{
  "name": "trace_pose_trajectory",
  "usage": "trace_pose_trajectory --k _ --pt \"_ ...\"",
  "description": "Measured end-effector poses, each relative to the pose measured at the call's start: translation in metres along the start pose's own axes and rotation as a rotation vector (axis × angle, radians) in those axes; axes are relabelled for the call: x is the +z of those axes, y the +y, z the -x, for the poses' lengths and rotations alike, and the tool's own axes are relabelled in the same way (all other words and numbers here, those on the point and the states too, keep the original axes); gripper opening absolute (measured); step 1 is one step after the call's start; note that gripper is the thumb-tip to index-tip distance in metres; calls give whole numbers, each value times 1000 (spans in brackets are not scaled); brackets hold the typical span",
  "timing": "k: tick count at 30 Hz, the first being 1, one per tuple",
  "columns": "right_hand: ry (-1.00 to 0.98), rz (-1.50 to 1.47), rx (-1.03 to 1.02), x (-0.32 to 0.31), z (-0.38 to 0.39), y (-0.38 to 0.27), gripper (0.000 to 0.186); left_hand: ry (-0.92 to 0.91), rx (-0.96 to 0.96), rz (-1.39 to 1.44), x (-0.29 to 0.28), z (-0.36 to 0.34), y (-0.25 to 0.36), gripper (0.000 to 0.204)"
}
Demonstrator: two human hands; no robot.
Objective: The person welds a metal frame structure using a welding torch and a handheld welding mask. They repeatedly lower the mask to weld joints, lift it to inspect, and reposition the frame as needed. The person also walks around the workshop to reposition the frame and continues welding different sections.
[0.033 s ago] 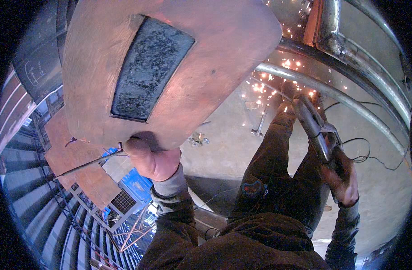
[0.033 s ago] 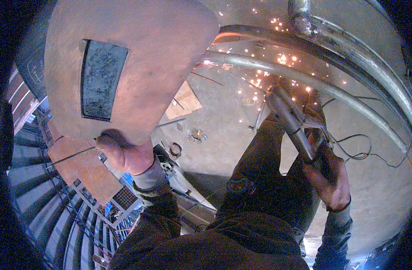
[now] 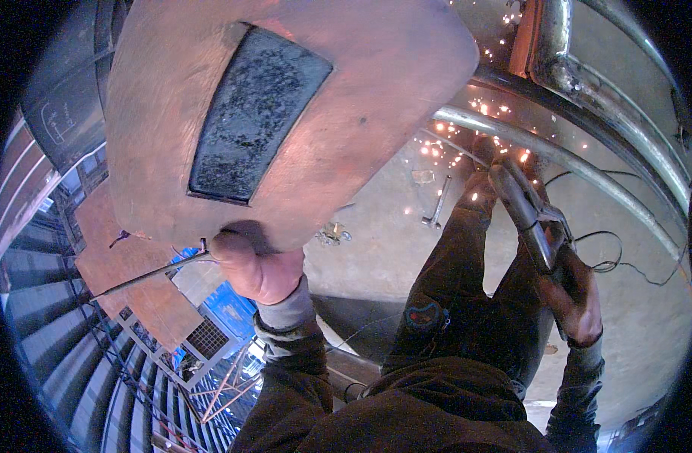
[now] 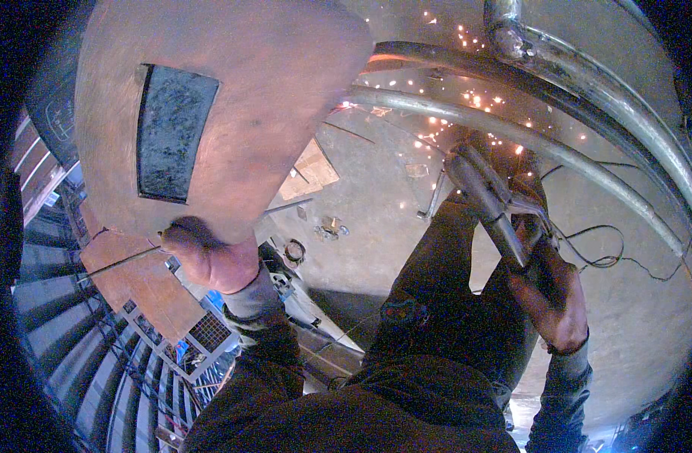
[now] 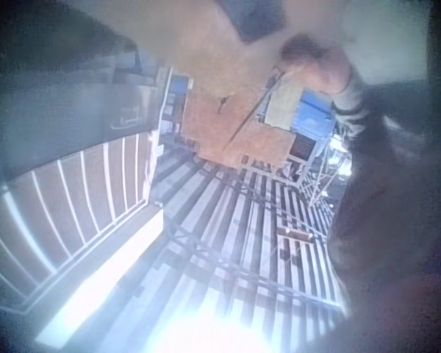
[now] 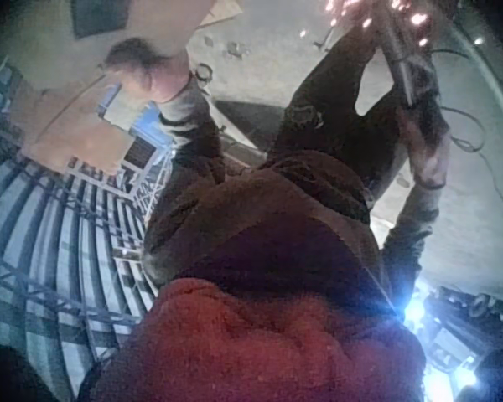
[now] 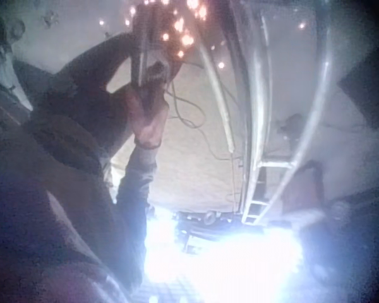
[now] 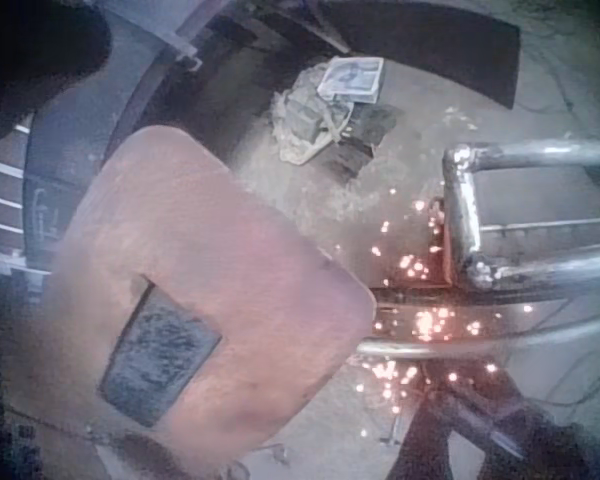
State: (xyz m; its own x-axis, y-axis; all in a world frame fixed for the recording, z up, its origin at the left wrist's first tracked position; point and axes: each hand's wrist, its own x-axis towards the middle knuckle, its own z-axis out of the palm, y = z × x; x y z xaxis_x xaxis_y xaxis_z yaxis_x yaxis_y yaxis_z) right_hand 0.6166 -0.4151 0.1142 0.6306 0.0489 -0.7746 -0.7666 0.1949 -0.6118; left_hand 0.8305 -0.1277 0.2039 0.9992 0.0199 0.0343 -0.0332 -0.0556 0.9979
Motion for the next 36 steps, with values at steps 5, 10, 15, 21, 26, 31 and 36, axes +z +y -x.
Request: trace_pose_trajectory --k 5,10,15,21,26,31,36 --pt "12 8 -65 5 -8 -2 43 -32 -183 86 -21 10 -2 60" --pt "-36 -6 -71 4 -14 -7 41 74 -298 -47 4 31 0 56" --pt "-21 -2 -66 6 -16 -5 36 -107 -340 -184 10 39 6 61" --pt "-28 8 35 4 -15 -7 32 -135 -301 -166 7 39 2 65" --pt "-64 207 86 -3 -17 -9 34 -113 -321 -137 10 38 5 63" --pt "-27 20 -16 4 -18 -7 35 -105 -315 -214 8 38 1 61" --pt "-54 -51 -4 4 -17 -11 39 -114 -291 -208 12 37 2 61"
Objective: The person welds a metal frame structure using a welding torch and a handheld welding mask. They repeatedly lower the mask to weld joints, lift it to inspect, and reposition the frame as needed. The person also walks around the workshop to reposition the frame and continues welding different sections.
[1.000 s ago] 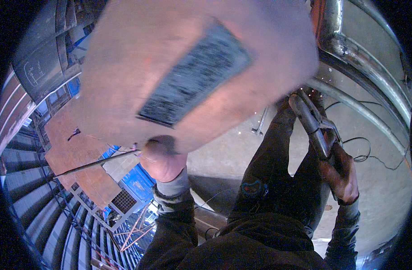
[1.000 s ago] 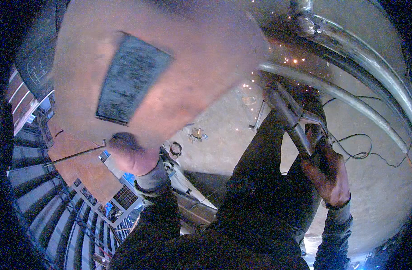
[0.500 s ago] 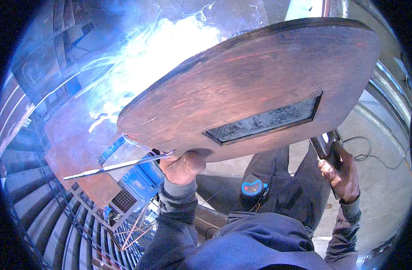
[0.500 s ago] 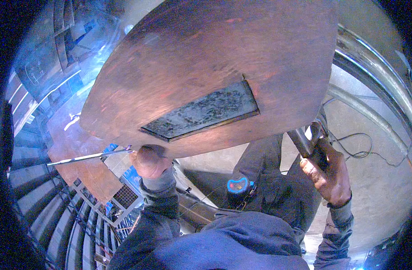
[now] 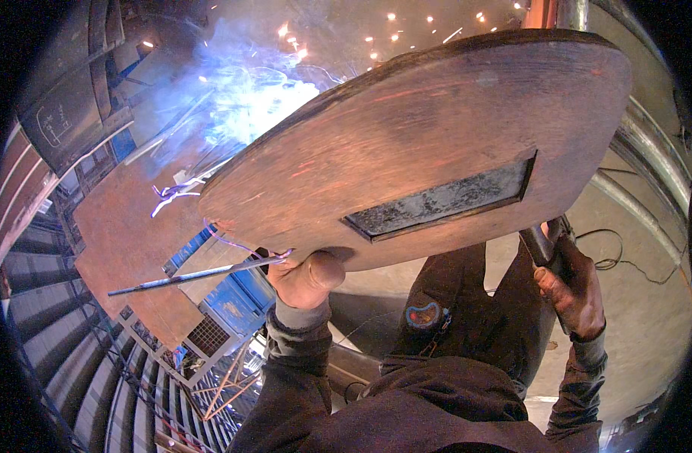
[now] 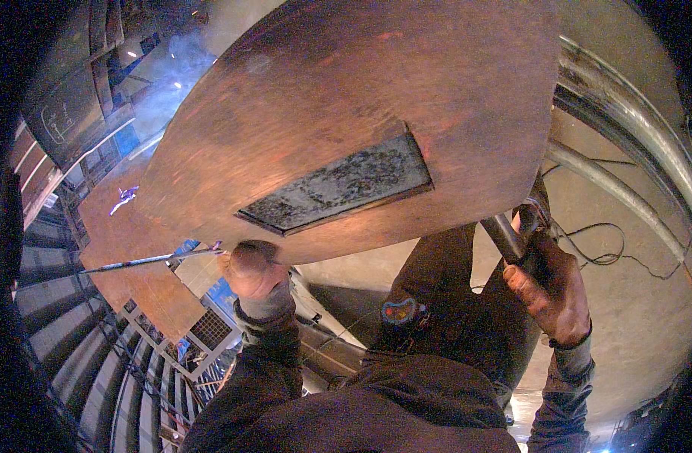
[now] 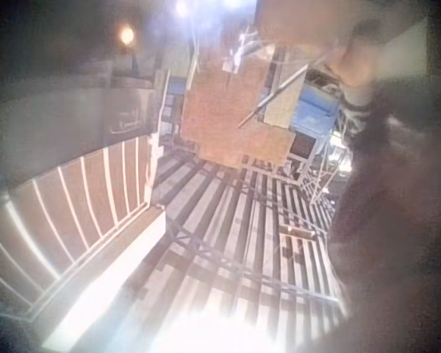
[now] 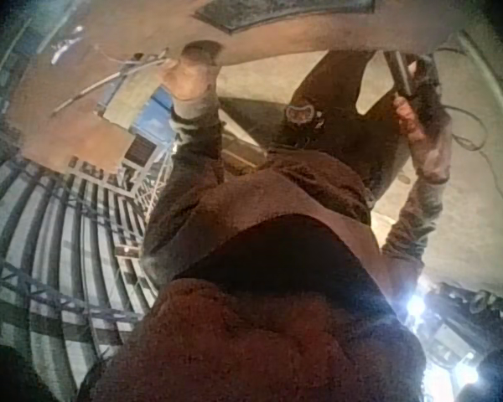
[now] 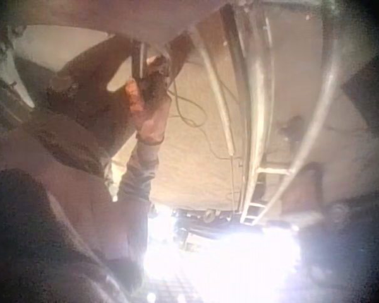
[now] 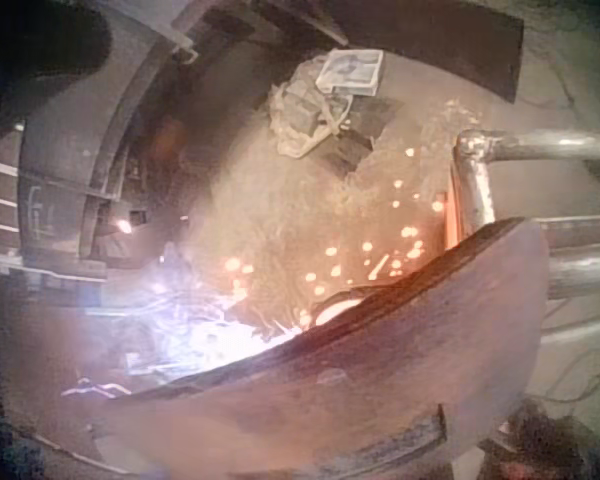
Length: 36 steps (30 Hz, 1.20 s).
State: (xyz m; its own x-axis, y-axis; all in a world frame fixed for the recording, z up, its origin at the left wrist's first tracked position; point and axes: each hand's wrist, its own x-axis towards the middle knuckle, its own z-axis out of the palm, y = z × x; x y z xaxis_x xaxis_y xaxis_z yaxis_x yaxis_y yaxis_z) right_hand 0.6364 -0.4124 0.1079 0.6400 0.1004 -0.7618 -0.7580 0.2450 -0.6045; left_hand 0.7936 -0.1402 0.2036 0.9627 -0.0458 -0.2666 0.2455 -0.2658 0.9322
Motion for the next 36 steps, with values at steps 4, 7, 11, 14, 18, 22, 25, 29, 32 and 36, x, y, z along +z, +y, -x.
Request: trace_pose_trajectory --k 4,7,11,14,18,22,25,29,32,36 --pt "20 71 -64 0 -1 1 39 -30 -10 18 -3 -3 0 63" --pt "6 40 -24 0 -1 -5 37 -51 -16 53 -4 -4 -1 63" --pt "-2 37 -3 -2 -1 -2 32 -108 -9 50 -11 -3 -3 60" --pt "2 95 6 -2 -1 -3 30 -178 26 108 -17 -4 -7 50" --pt "-32 69 61 -4 -3 -3 29 -163 79 67 -12 -5 -8 46" --pt "-10 53 -1 -3 -3 -2 30 -210 111 79 -25 -4 -16 58" --pt "-15 128 6 -11 3 -4 42 -129 100 252 -26 -7 -15 58" --pt "177 -17 -66 -5 31 21 49 -126 29 520 -47 -21 -12 48" --pt "40 74 -1 -10 22 7 49 -94 195 539 -41 -37 -7 55" --pt "104 131 -56 -9 22 13 52 105 318 248 -27 -42 2 62"
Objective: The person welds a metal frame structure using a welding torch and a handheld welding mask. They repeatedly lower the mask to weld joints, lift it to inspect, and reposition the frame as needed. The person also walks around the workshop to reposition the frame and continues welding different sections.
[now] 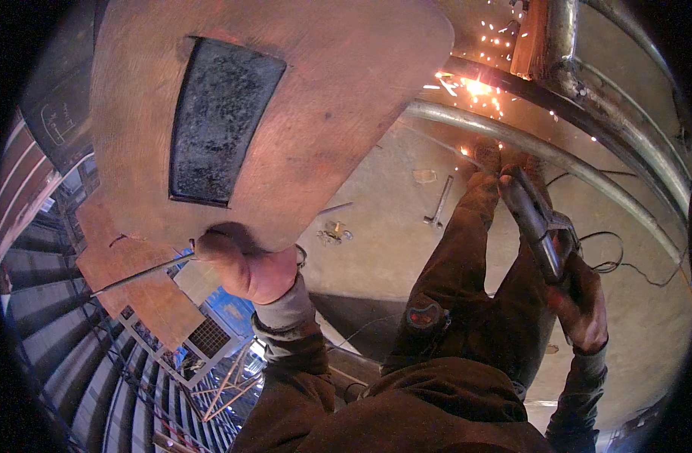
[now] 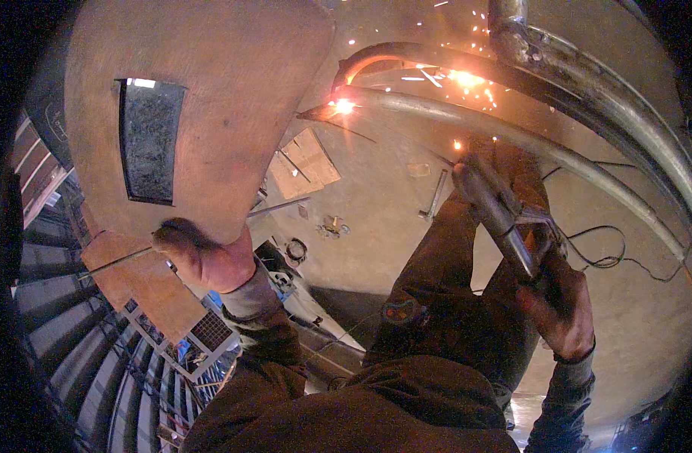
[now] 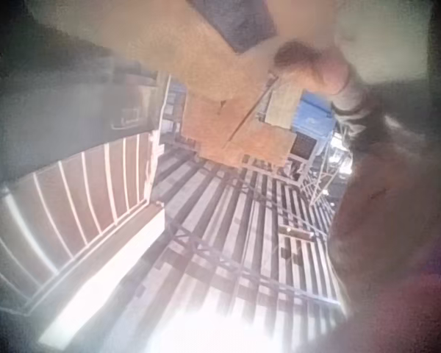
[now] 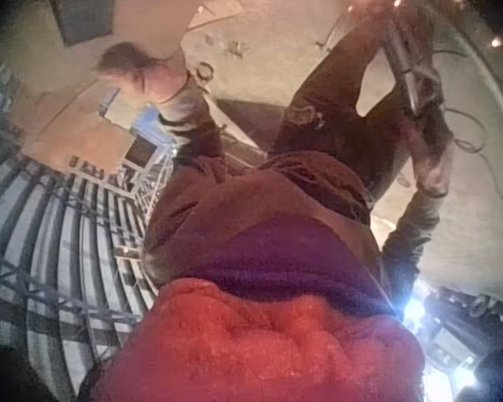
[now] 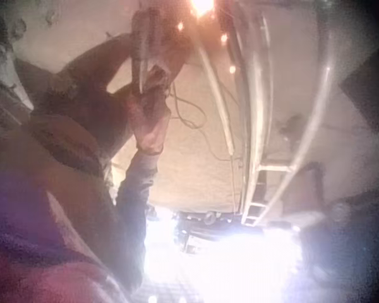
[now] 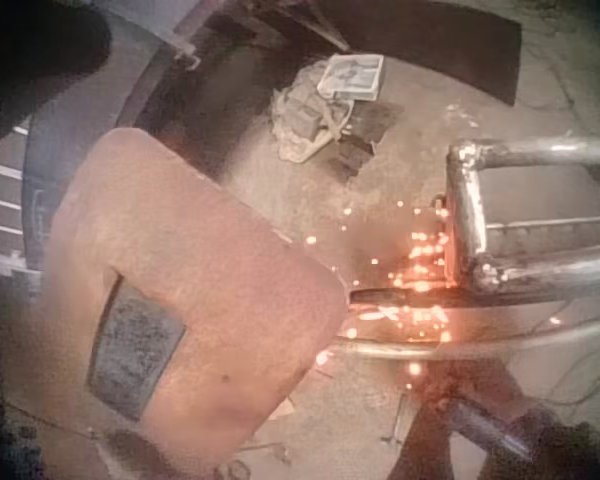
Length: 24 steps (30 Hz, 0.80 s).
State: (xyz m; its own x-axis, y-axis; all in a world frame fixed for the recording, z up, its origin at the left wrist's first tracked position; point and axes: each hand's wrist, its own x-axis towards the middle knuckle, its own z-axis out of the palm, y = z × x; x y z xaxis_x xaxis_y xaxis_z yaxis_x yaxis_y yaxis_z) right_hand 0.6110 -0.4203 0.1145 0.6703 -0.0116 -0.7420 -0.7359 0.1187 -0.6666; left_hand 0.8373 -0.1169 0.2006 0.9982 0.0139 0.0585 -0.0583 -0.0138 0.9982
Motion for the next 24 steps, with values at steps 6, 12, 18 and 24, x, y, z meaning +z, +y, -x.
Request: trace_pose_trajectory --k 6,12,18,24 --pt "-43 -15 6 1 -5 -4 53 43 7 -34 -3 2 3 57" --pt "2 -39 -40 7 -10 -2 52 45 -45 15 11 7 -1 67" --pt "-43 -3 9 9 -16 -8 43 -1 -53 24 12 9 -2 67" --pt "-74 -56 -39 11 -21 -9 40 -48 -151 57 0 13 -1 65"
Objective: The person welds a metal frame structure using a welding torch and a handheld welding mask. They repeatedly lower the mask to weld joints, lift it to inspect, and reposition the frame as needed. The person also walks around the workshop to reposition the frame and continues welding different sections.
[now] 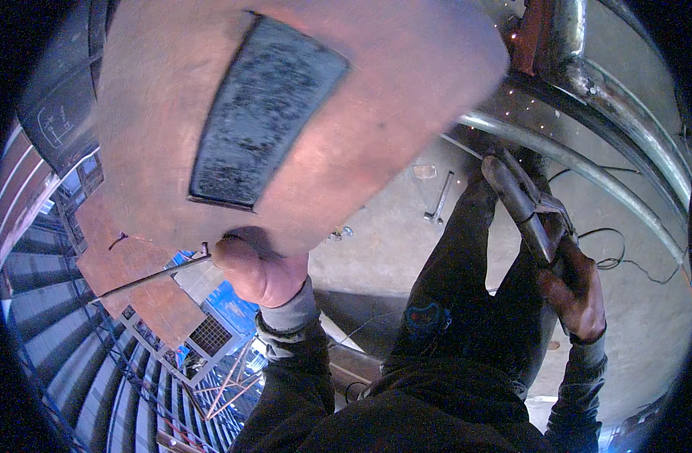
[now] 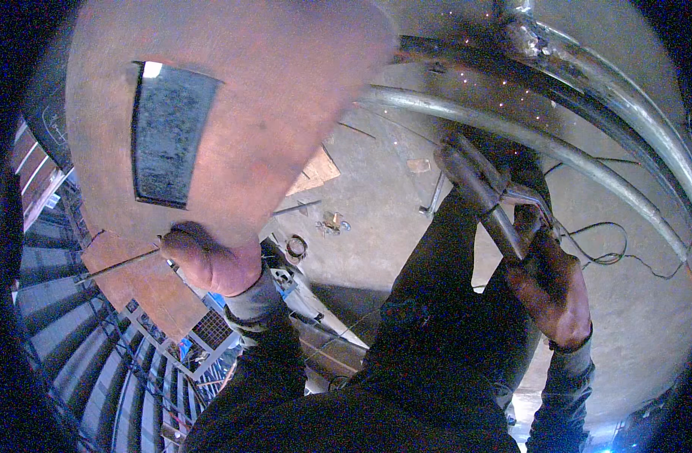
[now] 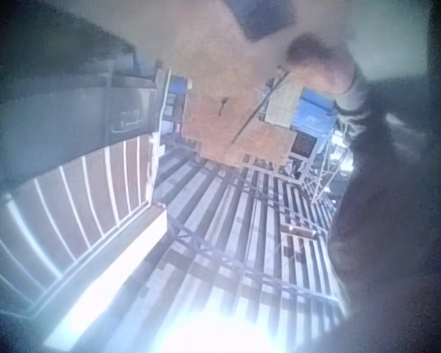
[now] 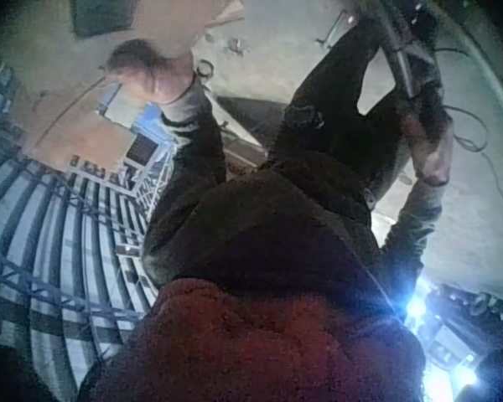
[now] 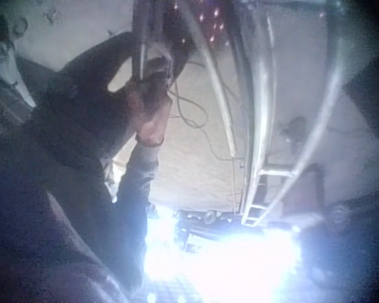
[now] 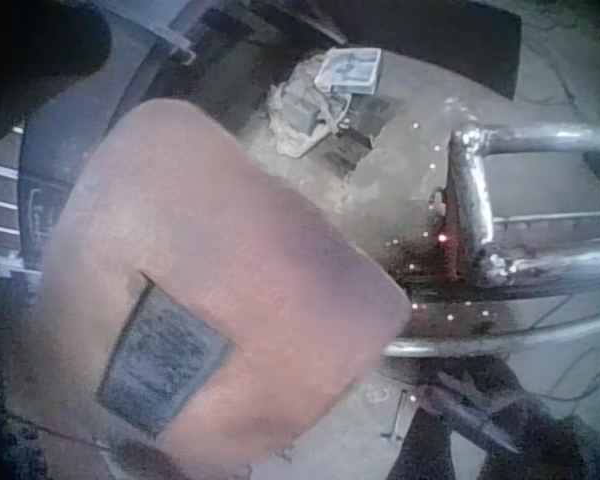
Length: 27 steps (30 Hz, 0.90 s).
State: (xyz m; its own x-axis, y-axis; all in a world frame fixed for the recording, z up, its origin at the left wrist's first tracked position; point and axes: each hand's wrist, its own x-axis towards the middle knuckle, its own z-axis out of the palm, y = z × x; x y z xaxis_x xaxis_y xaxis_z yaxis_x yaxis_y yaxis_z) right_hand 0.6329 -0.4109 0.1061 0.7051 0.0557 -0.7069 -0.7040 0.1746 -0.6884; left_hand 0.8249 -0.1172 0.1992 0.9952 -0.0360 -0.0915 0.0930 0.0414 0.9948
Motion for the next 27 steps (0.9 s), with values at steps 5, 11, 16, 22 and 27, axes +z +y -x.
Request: trace_pose_trajectory --k 5,11,16,22,27 --pt "-28 1 22 -1 -3 -2 40 -17 57 -625 -39 18 -9 62" --pt "-31 -30 86 1 -4 1 41 5 -244 -244 3 38 1 59" --pt "63 71 -22 5 -4 2 40 -4 -216 -234 7 38 0 59" --pt "10 4 17 2 -4 3 36 -139 -167 -246 1 37 -2 51" --pt "-31 77 -14 -2 -5 7 32 -178 -131 -221 -2 37 -6 40"
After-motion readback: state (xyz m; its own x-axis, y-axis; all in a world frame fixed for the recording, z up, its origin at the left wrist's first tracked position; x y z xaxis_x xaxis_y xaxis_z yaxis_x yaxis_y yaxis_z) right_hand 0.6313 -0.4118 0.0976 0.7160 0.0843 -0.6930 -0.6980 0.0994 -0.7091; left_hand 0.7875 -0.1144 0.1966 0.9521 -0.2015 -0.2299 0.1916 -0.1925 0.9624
